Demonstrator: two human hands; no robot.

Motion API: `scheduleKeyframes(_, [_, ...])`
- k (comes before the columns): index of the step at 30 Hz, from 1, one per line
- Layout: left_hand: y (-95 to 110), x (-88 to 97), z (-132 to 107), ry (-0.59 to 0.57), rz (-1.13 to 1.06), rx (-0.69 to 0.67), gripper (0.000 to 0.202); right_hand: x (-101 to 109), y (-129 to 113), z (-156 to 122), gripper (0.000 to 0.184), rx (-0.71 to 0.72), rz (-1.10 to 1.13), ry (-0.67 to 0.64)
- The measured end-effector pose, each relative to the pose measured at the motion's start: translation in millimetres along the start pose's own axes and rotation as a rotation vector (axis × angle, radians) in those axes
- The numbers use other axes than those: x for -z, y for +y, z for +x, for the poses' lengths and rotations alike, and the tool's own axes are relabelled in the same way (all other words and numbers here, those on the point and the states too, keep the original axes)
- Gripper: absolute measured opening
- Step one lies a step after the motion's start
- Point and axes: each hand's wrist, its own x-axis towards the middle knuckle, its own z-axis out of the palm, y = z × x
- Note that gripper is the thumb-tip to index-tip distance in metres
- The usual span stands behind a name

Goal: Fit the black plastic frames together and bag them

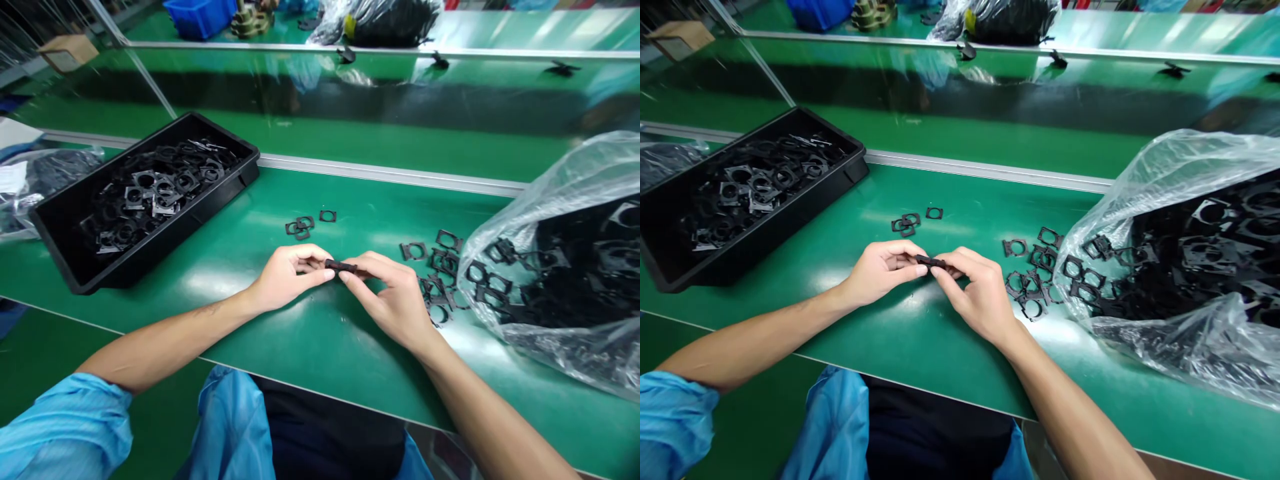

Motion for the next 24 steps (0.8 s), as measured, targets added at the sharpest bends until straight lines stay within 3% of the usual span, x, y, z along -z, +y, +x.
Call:
scheduleKeyframes(8, [-1.3, -0.3, -0.3, 0.006, -0.028, -0.015, 0.029, 1.3, 0.7, 1.1, 0.015, 0.013, 0.048, 0.006])
scheduleKeyframes(17, [0.4, 1.7, 0.9, -0.085, -0.106, -0.005, 0.033, 3.4, -1.9, 2.0, 0.024, -0.091, 0.176, -0.006])
scheduleKeyframes(24, [1.3, 2.1, 0.2, -0.067, -0.117, 0.055, 0.037, 0.5, -3.1, 3.8, 0.040, -0.261, 0.378, -0.005])
